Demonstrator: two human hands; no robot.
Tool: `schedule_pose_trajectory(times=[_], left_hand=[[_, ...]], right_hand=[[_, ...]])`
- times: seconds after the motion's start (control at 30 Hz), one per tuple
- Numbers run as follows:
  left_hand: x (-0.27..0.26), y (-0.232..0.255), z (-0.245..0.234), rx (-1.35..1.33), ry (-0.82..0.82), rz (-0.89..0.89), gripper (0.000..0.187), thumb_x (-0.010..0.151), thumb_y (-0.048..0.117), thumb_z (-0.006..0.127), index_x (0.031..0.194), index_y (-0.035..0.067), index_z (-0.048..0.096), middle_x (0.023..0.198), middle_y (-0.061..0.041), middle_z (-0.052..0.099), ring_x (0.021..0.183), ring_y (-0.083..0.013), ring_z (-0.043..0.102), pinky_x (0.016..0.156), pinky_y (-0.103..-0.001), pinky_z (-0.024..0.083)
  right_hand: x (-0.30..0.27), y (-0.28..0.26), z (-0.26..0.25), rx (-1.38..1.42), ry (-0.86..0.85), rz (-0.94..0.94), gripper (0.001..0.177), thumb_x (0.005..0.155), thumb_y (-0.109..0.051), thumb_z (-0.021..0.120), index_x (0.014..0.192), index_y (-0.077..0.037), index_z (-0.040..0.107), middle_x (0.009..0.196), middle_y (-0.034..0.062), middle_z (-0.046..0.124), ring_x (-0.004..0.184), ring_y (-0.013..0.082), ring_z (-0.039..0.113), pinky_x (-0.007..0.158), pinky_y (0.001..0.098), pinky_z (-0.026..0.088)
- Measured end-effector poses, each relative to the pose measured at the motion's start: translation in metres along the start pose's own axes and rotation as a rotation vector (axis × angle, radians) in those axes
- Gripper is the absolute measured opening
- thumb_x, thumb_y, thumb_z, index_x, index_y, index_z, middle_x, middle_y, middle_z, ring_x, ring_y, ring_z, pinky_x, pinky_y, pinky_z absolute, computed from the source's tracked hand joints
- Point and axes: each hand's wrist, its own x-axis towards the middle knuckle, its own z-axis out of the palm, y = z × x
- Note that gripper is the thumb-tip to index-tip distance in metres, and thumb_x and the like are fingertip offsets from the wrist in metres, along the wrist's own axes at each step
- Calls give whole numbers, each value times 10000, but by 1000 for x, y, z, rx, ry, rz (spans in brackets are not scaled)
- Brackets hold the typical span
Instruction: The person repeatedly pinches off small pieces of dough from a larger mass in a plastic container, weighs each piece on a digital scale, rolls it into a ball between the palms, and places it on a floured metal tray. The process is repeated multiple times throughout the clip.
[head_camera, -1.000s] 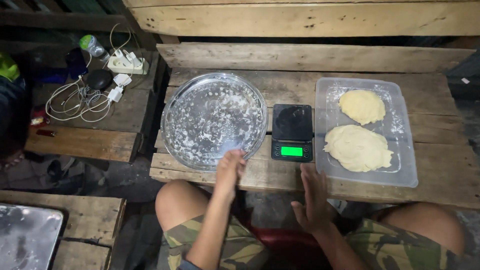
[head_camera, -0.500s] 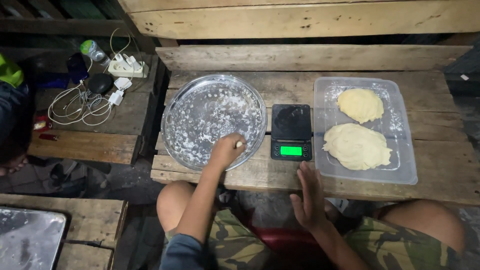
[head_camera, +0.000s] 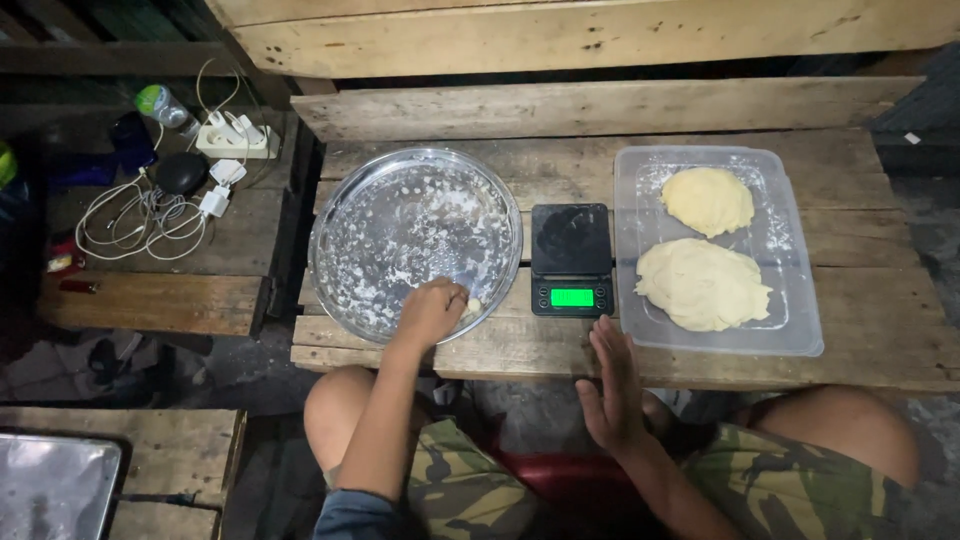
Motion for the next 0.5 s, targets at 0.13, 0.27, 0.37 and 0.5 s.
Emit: schedule_pose_trajectory(times=[0.13, 0.27, 0.37, 0.5], left_hand=[[1, -10, 9, -45, 19, 18, 338, 984, 209, 488, 1056, 95, 798, 1134, -78, 741, 943, -307, 684, 792, -459, 521], [1, -19, 15, -53, 66, 85, 308, 1004, 220, 529, 1100, 59, 774, 1090, -109, 738, 931, -307, 687, 819, -455, 533], [0, -8, 15, 40, 195, 174, 271, 975, 243, 589, 1067, 59, 766, 1029, -144, 734, 961, -363, 697, 833, -479, 537], [0, 19, 34, 126, 348, 267, 211, 979, 231, 636, 887, 70, 737, 881, -147, 695, 960, -382, 678, 856, -489, 527]], right_hand=[[4, -5, -1, 16, -3, 8, 571, 1082, -317, 415, 1592, -81, 316, 1676, 180, 325, 1575, 362, 311, 1289, 655, 204], [14, -11, -15, 8, -8, 40, 553, 1063, -247, 473, 1571, -65, 349, 1664, 175, 348, 1556, 357, 347, 1289, 591, 227], [23, 10, -41, -117, -49, 75, 571, 1000, -279, 586, 1510, -60, 451, 1584, 176, 442, 1457, 370, 448, 1252, 552, 257], [36, 58, -112, -404, -113, 134, 569, 905, -402, 721, 1377, -97, 629, 1386, 152, 638, 1257, 363, 624, 1121, 506, 429]])
